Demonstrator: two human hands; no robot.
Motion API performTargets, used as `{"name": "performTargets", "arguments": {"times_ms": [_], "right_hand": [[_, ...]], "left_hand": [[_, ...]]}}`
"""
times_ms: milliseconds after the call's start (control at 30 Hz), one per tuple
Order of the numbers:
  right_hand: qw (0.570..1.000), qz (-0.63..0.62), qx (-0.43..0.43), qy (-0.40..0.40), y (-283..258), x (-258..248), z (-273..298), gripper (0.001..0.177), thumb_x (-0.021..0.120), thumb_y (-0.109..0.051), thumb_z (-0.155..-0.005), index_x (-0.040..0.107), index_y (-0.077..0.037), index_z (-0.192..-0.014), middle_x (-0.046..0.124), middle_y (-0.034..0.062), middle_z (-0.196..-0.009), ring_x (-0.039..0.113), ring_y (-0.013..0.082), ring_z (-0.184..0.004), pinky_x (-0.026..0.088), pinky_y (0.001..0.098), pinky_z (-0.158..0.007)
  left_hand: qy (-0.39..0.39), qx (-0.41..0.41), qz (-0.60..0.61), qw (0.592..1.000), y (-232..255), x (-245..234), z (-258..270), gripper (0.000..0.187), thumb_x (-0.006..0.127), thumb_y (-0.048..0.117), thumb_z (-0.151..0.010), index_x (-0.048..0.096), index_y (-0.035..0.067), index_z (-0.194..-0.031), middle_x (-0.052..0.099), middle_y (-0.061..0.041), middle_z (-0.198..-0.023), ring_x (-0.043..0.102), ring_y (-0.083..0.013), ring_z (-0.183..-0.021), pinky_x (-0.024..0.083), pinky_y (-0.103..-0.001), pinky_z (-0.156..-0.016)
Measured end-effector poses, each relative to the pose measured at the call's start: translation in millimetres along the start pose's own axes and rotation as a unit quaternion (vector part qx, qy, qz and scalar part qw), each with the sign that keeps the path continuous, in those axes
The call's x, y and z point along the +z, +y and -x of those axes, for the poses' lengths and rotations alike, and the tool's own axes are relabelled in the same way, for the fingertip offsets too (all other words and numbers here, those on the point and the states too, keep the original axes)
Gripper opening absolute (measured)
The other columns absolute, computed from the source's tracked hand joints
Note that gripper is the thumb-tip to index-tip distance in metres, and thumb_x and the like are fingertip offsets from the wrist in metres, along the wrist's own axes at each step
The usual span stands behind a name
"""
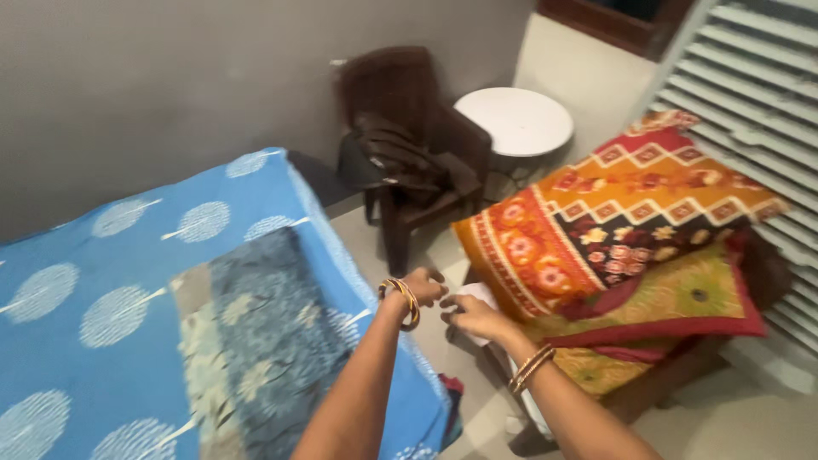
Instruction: The person spreads a blue patterned bedsheet over a mattress, smooths it, and tucks the edges. They then place several colorful pillows on the bed and fold a light blue cloth into a neat rectangle.
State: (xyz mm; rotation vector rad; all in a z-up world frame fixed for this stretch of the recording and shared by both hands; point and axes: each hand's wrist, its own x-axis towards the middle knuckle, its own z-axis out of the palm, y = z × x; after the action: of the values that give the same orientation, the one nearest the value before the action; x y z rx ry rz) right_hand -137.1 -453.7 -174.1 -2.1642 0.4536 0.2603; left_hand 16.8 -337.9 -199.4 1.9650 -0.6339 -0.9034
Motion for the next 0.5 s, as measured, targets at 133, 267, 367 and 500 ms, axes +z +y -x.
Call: {"name": "performTargets", "arguments": {"times_ms": [133, 267, 367, 500], "right_hand": [[0.997, -0.052, 0.046, 0.030, 87.4, -44.5, 13.8, 0.048, 0.068, -0.029, -0.088, 0.063, -0.006, -0.131, 0.073, 0.0130, -0.112, 0.070, 0.0227, -0.101, 0.058, 0.0366, -0.083], [0.986, -0.102, -0.070, 0.110, 190.8, -91.4, 6.9, 0.038, 0.070, -0.025, -0.091, 0.070, 0.001, -0.119, 0.079, 0.0113, -0.106, 0.072, 0.0175, -0.097, 0.056, 0.0293, -0.083], [0.965, -0.147, 0.102, 0.191, 250.2, -141.5, 14.3, 0.043, 0.070, -0.020, -0.086, 0.068, -0.007, -0.128, 0.074, 0.0115, -0.099, 0.067, 0.0190, -0.085, 0.053, 0.0337, -0.072], [0.897, -0.310, 0.036, 0.312, 308.8, -204.7, 6.3, 0.054, 0.086, -0.020, -0.076, 0.067, -0.001, -0.123, 0.075, 0.0077, -0.103, 0.068, 0.0167, -0.091, 0.053, 0.0306, -0.076]], "left_hand": [[-0.021, 0.065, -0.039, 0.997, 37.5, 67.7, -34.9, 0.051, 0.073, 0.025, -0.078, 0.070, 0.005, -0.125, 0.076, -0.015, -0.106, 0.073, -0.0229, -0.097, 0.056, -0.034, -0.083], [-0.012, 0.118, -0.078, 0.990, 69.5, 124.8, -66.7, 0.047, 0.068, 0.026, -0.079, 0.074, 0.009, -0.123, 0.077, -0.014, -0.111, 0.073, -0.0250, -0.105, 0.056, -0.035, -0.092], [-0.005, 0.089, -0.119, 0.989, 103.7, 166.2, -82.3, 0.046, 0.072, 0.031, -0.079, 0.073, 0.012, -0.121, 0.076, -0.015, -0.111, 0.072, -0.0264, -0.106, 0.055, -0.036, -0.093], [-0.005, 0.123, -0.067, 0.990, 129.4, 226.3, -122.6, 0.048, 0.074, 0.033, -0.079, 0.070, 0.010, -0.121, 0.074, -0.015, -0.114, 0.071, -0.0270, -0.106, 0.056, -0.037, -0.092]]}}
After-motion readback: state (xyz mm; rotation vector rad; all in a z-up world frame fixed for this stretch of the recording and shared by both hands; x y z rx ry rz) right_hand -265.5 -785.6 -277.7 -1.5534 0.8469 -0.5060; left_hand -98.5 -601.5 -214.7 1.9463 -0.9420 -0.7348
